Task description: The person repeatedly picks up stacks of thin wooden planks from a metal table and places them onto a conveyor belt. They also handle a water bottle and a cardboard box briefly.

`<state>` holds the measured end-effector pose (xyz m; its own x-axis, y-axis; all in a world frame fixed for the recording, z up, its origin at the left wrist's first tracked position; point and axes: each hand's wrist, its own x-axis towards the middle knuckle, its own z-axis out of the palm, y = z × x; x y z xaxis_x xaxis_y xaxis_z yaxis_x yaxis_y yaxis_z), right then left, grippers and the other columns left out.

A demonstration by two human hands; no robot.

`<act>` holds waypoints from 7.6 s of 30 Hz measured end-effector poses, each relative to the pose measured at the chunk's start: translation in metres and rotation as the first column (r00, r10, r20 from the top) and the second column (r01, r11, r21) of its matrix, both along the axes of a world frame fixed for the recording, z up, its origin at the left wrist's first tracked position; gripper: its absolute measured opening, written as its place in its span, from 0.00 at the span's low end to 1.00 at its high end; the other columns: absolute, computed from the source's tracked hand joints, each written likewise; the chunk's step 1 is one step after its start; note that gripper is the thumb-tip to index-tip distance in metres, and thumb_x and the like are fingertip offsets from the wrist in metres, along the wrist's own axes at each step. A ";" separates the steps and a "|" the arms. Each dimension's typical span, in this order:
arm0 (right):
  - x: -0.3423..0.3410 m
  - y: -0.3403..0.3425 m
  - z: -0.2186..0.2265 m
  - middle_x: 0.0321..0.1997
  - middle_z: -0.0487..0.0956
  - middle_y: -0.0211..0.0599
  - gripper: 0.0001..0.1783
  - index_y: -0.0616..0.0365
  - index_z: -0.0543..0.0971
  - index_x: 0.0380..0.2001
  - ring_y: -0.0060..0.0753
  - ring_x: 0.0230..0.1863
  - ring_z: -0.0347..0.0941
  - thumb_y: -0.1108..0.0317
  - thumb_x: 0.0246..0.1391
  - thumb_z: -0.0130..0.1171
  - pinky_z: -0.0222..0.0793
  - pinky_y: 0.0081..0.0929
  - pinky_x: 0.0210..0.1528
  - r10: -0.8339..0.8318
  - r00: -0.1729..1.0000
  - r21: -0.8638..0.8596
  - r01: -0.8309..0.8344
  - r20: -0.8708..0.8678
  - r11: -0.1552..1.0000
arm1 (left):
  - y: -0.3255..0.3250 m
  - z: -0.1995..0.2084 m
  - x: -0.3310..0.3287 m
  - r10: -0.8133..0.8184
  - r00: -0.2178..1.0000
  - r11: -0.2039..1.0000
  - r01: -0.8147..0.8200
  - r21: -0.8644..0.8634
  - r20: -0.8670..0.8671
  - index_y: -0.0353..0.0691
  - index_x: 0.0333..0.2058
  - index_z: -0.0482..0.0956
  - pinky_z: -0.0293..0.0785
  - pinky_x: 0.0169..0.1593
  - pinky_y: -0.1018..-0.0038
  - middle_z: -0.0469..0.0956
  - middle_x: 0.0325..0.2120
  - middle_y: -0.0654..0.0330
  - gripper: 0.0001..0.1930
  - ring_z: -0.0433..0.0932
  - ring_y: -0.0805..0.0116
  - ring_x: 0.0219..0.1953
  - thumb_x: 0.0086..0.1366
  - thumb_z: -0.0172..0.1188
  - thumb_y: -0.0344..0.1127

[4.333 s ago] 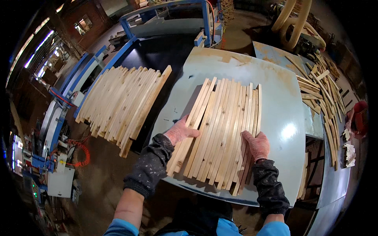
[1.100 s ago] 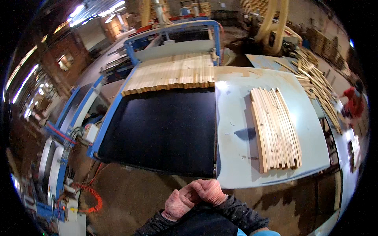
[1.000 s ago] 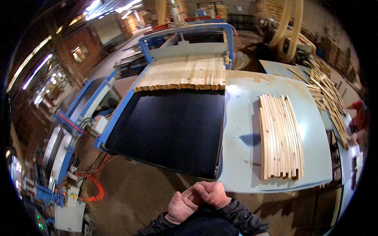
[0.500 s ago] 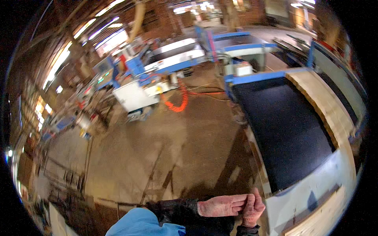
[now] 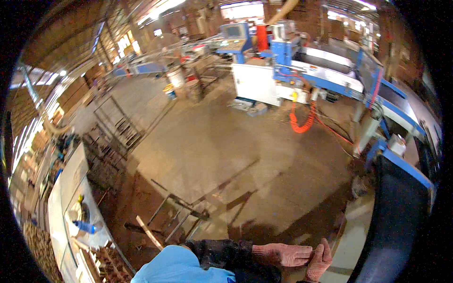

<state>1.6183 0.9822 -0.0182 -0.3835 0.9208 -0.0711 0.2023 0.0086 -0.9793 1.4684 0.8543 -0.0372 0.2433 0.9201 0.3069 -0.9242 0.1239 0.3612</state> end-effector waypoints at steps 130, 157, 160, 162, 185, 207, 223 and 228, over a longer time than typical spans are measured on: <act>0.611 0.005 0.016 0.52 0.86 0.66 0.48 0.79 0.80 0.55 0.58 0.54 0.86 0.34 0.60 0.65 0.81 0.42 0.59 -0.706 0.266 0.150 0.871 0.656 0.468 | 0.101 0.291 0.219 0.838 -0.370 0.535 0.412 0.737 -0.401 0.34 0.43 0.86 0.80 0.48 0.60 0.84 0.46 0.48 0.14 0.84 0.53 0.43 0.70 0.66 0.40; 0.640 -0.026 -0.027 0.49 0.87 0.64 0.38 0.75 0.83 0.51 0.58 0.55 0.84 0.42 0.63 0.64 0.77 0.44 0.61 -0.761 0.555 0.241 0.730 0.336 0.639 | 0.033 0.245 0.306 0.852 -0.348 0.521 0.499 0.692 -0.391 0.35 0.42 0.84 0.78 0.50 0.63 0.84 0.44 0.51 0.11 0.82 0.58 0.43 0.70 0.64 0.38; 0.630 -0.048 -0.022 0.55 0.86 0.59 0.35 0.67 0.80 0.58 0.56 0.59 0.82 0.44 0.64 0.63 0.75 0.43 0.63 -0.795 0.545 0.203 0.775 0.266 0.599 | 0.048 0.238 0.296 0.866 -0.280 0.500 0.519 0.693 -0.415 0.35 0.42 0.84 0.78 0.50 0.64 0.84 0.44 0.51 0.11 0.82 0.58 0.43 0.70 0.64 0.38; 0.619 -0.073 -0.020 0.55 0.86 0.56 0.31 0.65 0.80 0.58 0.56 0.58 0.82 0.48 0.66 0.62 0.75 0.43 0.63 -0.831 0.516 0.213 0.805 0.209 0.554 | 0.056 0.234 0.290 0.874 -0.236 0.482 0.534 0.694 -0.425 0.35 0.42 0.84 0.78 0.50 0.64 0.84 0.43 0.51 0.11 0.82 0.59 0.43 0.70 0.63 0.38; 0.364 -0.637 -0.125 0.50 0.83 0.34 0.34 0.71 0.70 0.72 0.24 0.44 0.78 0.63 0.70 0.64 0.78 0.26 0.49 -0.954 -0.290 -0.565 0.801 -0.073 -0.199 | -0.032 0.243 0.310 0.896 0.198 0.201 0.618 0.760 -0.398 0.36 0.41 0.83 0.77 0.52 0.67 0.83 0.41 0.54 0.09 0.80 0.62 0.44 0.71 0.62 0.37; 0.046 -0.972 -0.260 0.37 0.77 0.30 0.27 0.69 0.75 0.65 0.22 0.31 0.71 0.65 0.69 0.65 0.71 0.22 0.31 -0.357 -0.931 -0.747 0.187 0.072 -0.638 | -0.533 0.245 0.535 -0.072 0.937 -0.290 0.307 0.906 -0.341 0.37 0.40 0.81 0.76 0.53 0.69 0.83 0.40 0.56 0.08 0.79 0.66 0.44 0.71 0.60 0.35; -0.106 -1.043 -0.329 0.37 0.84 0.44 0.13 0.55 0.83 0.44 0.49 0.35 0.81 0.65 0.57 0.64 0.78 0.42 0.40 0.083 -0.866 -0.341 -0.280 0.493 -0.897 | -1.013 0.229 0.605 -0.950 0.258 -0.071 0.373 0.925 -0.177 0.38 0.40 0.80 0.75 0.54 0.71 0.82 0.38 0.58 0.07 0.78 0.69 0.45 0.71 0.59 0.35; -0.179 -0.963 -0.345 0.32 0.83 0.49 0.13 0.55 0.85 0.36 0.52 0.34 0.81 0.58 0.64 0.58 0.76 0.48 0.39 0.175 -0.627 -0.118 -0.398 0.759 -0.910 | -1.136 0.191 0.517 -0.950 -0.140 -0.307 0.573 0.759 -0.279 0.39 0.40 0.80 0.75 0.55 0.72 0.82 0.38 0.58 0.06 0.78 0.70 0.45 0.71 0.59 0.34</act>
<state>1.4396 0.0193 -0.3630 -0.1734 -0.8782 -0.4457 -0.7863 0.3959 -0.4743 1.9850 -0.2817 0.1537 0.2460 -0.5303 0.8113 -0.0915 0.8206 0.5642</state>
